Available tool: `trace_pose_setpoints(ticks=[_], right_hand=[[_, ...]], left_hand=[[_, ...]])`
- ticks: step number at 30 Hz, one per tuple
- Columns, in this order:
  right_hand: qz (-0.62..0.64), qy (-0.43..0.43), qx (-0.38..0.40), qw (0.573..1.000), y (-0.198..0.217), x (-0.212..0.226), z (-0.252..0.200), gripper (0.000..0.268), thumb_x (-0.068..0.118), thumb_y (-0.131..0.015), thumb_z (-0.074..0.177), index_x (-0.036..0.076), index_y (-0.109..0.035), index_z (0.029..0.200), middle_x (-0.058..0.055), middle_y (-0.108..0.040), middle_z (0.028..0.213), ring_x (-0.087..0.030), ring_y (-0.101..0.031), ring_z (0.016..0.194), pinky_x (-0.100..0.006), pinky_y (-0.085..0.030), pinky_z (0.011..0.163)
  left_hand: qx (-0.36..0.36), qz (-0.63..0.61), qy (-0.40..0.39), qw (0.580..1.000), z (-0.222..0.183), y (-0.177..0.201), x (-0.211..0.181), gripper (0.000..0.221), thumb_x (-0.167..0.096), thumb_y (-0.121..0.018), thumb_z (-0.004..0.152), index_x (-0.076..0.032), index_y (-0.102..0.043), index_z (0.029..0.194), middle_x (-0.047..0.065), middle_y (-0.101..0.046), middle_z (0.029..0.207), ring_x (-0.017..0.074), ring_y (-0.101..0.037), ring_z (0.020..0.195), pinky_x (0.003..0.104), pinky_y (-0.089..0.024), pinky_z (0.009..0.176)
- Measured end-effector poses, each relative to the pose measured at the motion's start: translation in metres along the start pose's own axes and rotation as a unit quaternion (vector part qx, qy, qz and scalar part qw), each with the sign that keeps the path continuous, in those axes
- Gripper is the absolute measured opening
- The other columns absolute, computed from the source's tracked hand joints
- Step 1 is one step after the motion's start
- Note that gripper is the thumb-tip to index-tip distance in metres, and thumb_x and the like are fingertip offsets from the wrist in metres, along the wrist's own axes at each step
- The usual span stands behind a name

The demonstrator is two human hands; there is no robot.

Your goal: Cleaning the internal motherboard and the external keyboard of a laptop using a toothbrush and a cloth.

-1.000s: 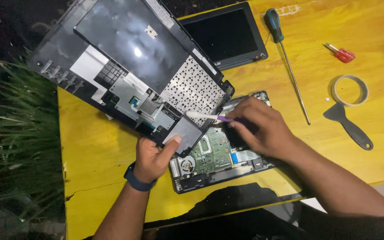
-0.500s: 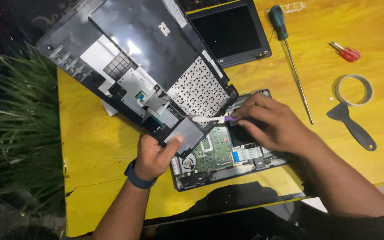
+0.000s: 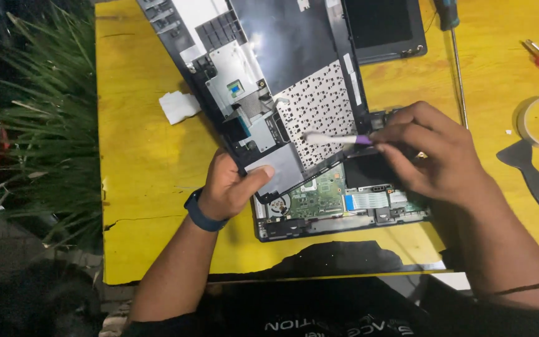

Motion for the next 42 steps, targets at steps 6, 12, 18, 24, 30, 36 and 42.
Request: trace_pose_setpoints(ticks=[6, 12, 18, 24, 30, 36, 42], right_hand=[[0.052, 0.020, 0.059, 0.997, 0.003, 0.011, 0.007, 0.009, 0.006, -0.070, 0.093, -0.001, -0.072, 0.098, -0.014, -0.066, 0.096, -0.024, -0.066, 0.088, -0.030, -0.057, 0.079], [0.067, 0.021, 0.140, 0.988, 0.008, 0.010, 0.006, 0.014, 0.013, -0.066, 0.093, 0.006, -0.072, 0.104, -0.008, -0.068, 0.097, -0.023, -0.070, 0.090, -0.033, -0.061, 0.078], [0.012, -0.015, 0.015, 1.000, 0.008, 0.011, 0.003, 0.011, 0.003, -0.073, 0.096, -0.002, -0.072, 0.105, -0.015, -0.063, 0.099, -0.026, -0.067, 0.093, -0.032, -0.056, 0.082], [0.029, 0.006, 0.108, 0.994, 0.006, 0.004, -0.002, 0.012, 0.014, -0.067, 0.094, 0.007, -0.072, 0.102, -0.009, -0.068, 0.101, -0.019, -0.068, 0.089, -0.025, -0.062, 0.074], [0.058, 0.024, 0.127, 0.990, 0.014, 0.016, 0.009, 0.013, 0.011, -0.069, 0.092, 0.004, -0.072, 0.103, -0.008, -0.068, 0.098, -0.021, -0.071, 0.091, -0.031, -0.062, 0.085], [-0.020, -0.029, -0.021, 0.999, 0.013, 0.015, 0.004, 0.009, -0.001, -0.076, 0.099, -0.003, -0.074, 0.108, -0.018, -0.067, 0.103, -0.027, -0.067, 0.094, -0.034, -0.053, 0.085], [0.014, 0.018, 0.095, 0.995, 0.007, 0.005, -0.005, 0.014, 0.012, -0.070, 0.093, 0.005, -0.071, 0.105, -0.011, -0.066, 0.102, -0.021, -0.067, 0.091, -0.026, -0.062, 0.080]], left_hand=[[0.025, 0.004, -0.021, 0.999, 0.004, 0.001, 0.001, 0.025, -0.016, -0.064, 0.092, -0.011, -0.051, 0.071, -0.002, -0.053, 0.071, 0.0178, -0.052, 0.065, 0.036, -0.045, 0.065], [0.045, 0.006, -0.023, 0.999, 0.001, 0.002, 0.013, 0.022, -0.019, -0.065, 0.091, -0.008, -0.059, 0.074, 0.000, -0.060, 0.071, 0.0179, -0.057, 0.063, 0.035, -0.047, 0.062], [0.094, -0.044, 0.007, 0.995, 0.002, 0.002, 0.015, 0.020, -0.022, -0.064, 0.091, -0.009, -0.065, 0.076, 0.001, -0.066, 0.074, 0.0170, -0.063, 0.065, 0.033, -0.051, 0.063], [0.090, -0.047, 0.018, 0.995, 0.001, 0.002, 0.023, 0.019, -0.022, -0.065, 0.090, -0.009, -0.060, 0.076, -0.002, -0.060, 0.074, 0.0155, -0.058, 0.065, 0.033, -0.046, 0.062], [0.076, -0.080, 0.036, 0.993, -0.002, 0.004, 0.026, 0.015, -0.023, -0.066, 0.089, -0.009, -0.066, 0.085, -0.003, -0.064, 0.083, 0.0151, -0.061, 0.075, 0.034, -0.052, 0.070], [0.081, -0.124, 0.020, 0.989, -0.005, 0.004, 0.030, 0.022, -0.023, -0.065, 0.092, -0.007, -0.069, 0.105, 0.002, -0.071, 0.104, 0.0195, -0.069, 0.094, 0.035, -0.057, 0.085], [0.095, -0.097, 0.008, 0.991, -0.004, 0.005, 0.036, 0.020, -0.026, -0.066, 0.092, -0.007, -0.068, 0.098, 0.000, -0.066, 0.094, 0.0170, -0.064, 0.084, 0.035, -0.053, 0.076]])
Point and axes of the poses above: each hand's wrist, its own z-axis towards the middle knuckle, its own y-axis out of the back of the hand, x = y × z, the point moved 1 cm from there along z, towards the middle knuckle
